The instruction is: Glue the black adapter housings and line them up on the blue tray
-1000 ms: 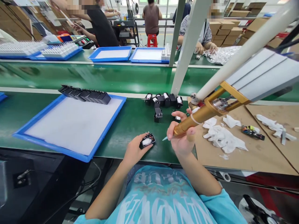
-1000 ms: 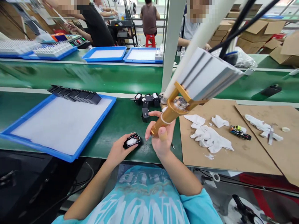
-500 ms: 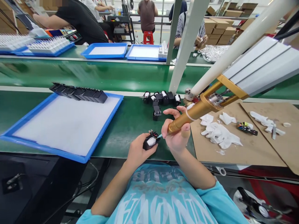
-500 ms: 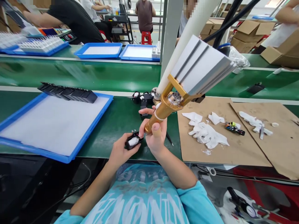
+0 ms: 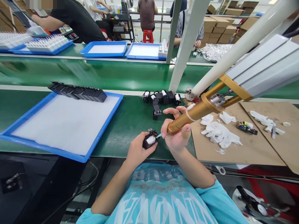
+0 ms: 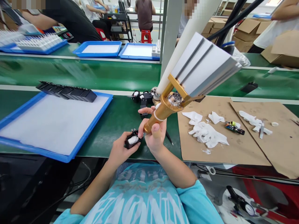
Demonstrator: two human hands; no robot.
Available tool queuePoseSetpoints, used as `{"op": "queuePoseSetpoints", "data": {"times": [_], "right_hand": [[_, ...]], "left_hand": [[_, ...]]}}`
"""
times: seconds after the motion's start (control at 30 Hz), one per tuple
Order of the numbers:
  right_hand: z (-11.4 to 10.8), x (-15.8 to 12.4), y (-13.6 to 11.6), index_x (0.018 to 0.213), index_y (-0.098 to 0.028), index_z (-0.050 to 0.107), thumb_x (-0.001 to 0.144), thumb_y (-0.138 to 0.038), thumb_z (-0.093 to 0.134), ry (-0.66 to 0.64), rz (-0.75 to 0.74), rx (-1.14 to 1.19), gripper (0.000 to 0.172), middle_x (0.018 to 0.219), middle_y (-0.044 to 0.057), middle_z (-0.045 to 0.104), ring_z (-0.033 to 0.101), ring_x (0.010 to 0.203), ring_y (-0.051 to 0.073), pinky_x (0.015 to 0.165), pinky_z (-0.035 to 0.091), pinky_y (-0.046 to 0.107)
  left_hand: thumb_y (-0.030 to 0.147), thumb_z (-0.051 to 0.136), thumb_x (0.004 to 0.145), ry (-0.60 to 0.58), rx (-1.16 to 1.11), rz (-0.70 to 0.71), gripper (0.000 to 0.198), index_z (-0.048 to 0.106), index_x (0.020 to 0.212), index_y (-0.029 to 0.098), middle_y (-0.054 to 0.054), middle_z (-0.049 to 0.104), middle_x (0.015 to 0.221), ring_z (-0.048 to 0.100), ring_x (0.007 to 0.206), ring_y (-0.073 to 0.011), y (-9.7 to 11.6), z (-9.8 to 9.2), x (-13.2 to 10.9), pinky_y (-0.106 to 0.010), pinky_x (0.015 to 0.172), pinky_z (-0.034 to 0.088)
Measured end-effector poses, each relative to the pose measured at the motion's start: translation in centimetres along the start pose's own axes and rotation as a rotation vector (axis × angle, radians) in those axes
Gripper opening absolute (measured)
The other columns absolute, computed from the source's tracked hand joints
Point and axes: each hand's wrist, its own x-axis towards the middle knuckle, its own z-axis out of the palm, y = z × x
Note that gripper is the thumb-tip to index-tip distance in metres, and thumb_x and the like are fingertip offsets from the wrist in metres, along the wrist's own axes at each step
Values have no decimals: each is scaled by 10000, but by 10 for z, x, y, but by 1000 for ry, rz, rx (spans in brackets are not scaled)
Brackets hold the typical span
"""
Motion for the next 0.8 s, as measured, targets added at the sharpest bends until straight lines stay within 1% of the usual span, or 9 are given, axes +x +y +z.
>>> {"op": "queuePoseSetpoints", "data": {"times": [0.17, 0.33, 0.43, 0.5, 0.67, 0.8], "right_hand": [[3, 0, 0, 1115, -282, 494, 850, -603, 519, -2, -14, 1, 416, 1006, 13, 638, 505, 347, 44, 271, 287, 208], [10, -2, 2, 1133, -306, 448, 835, -642, 503, 9, 28, -33, 453, 1010, 15, 643, 487, 341, 46, 273, 309, 211], [14, -3, 2, 1104, -299, 446, 830, -637, 512, 2, 37, -2, 440, 1021, 22, 641, 484, 343, 44, 278, 319, 206], [16, -3, 2, 1080, -296, 448, 828, -631, 522, -16, 42, 17, 426, 1024, 18, 636, 487, 345, 43, 279, 333, 206], [17, -3, 1, 948, -288, 431, 849, -607, 509, -40, 17, 19, 344, 996, -13, 615, 490, 337, 42, 265, 317, 203], [17, -3, 1, 1053, -313, 420, 821, -642, 518, -28, 34, 50, 415, 1045, 2, 595, 488, 343, 45, 253, 295, 212]], "left_hand": [[335, 678, 784, -4, 14, -55, 291, 546, 1017, 221, 1, 707, 870, 676, 734, -167, -2, 5, 1, -253, 647, 497], [322, 667, 776, -24, -28, -75, 285, 542, 1011, 220, -7, 710, 881, 681, 738, -174, 1, 14, 4, -255, 643, 498], [309, 666, 767, -26, -70, -52, 252, 550, 973, 221, -6, 709, 863, 677, 721, -174, 4, 16, 5, -259, 645, 502], [289, 672, 746, -6, -100, -28, 248, 558, 957, 224, -6, 710, 865, 677, 726, -176, 5, 17, 6, -266, 657, 511], [309, 694, 727, 42, -125, 6, 285, 556, 963, 226, -20, 719, 884, 692, 767, -195, 2, 18, 5, -288, 683, 530], [332, 696, 755, 49, -133, 55, 277, 556, 964, 215, -32, 723, 895, 697, 791, -194, 1, 17, 5, -291, 708, 534]]}}
